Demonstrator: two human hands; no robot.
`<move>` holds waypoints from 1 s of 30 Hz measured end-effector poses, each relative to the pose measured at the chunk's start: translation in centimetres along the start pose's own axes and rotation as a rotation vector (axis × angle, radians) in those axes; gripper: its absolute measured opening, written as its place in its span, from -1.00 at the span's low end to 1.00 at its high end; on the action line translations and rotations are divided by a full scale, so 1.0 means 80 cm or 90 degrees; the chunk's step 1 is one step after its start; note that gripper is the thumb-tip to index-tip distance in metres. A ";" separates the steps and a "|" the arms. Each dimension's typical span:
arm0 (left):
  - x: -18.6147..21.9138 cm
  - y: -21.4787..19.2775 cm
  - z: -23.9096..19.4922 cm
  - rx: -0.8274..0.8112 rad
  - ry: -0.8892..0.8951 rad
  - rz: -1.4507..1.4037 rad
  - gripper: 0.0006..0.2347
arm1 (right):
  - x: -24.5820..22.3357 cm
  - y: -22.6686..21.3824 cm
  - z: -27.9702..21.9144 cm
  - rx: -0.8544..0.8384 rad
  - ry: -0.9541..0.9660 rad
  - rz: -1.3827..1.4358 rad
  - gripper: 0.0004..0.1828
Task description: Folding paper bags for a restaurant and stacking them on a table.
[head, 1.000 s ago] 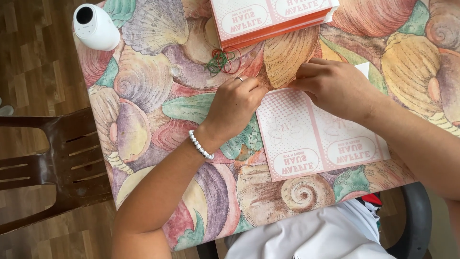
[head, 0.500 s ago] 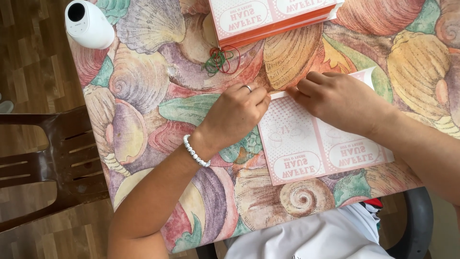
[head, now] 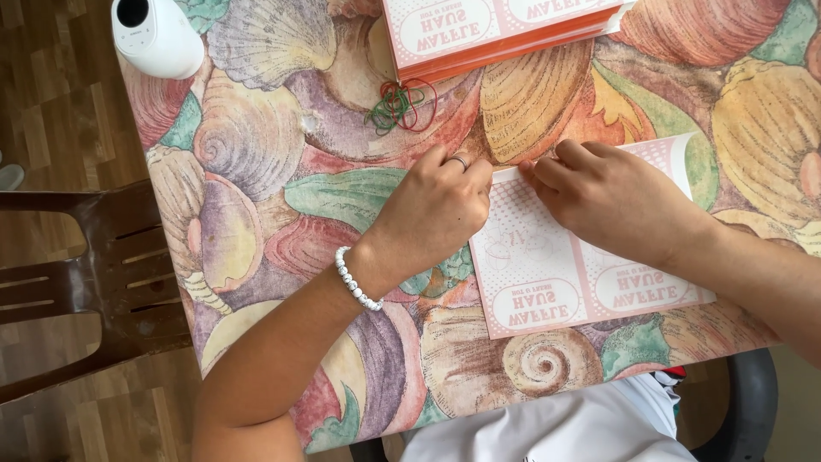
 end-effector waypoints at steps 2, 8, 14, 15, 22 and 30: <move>-0.001 -0.001 0.001 -0.010 -0.004 0.015 -0.66 | 0.000 0.002 -0.004 -0.010 -0.001 0.007 -0.64; -0.001 0.000 0.003 -0.018 -0.012 0.019 -0.66 | 0.002 0.000 0.000 -0.023 0.002 -0.008 -0.53; -0.003 -0.004 0.008 -0.019 0.008 0.056 -0.72 | 0.004 0.002 0.005 -0.051 0.020 0.016 -0.43; -0.005 -0.001 0.007 -0.046 -0.003 0.031 -0.77 | 0.004 0.001 0.006 -0.053 0.019 0.014 -0.43; -0.019 -0.020 -0.002 -0.123 -0.075 0.022 -0.78 | 0.005 0.005 0.005 -0.081 0.011 0.014 -0.38; 0.026 -0.005 -0.003 -0.024 -0.162 -0.074 -0.69 | 0.008 0.004 0.000 -0.028 0.005 0.037 -0.64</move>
Point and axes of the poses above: each hand's wrist, its own z-axis towards the middle knuckle, its own y-axis out of the palm, x = y × z, the point moved 8 cm from there along z, towards the middle knuckle, and after that the axes turned 11 degrees about x, right-handed, at the moved point
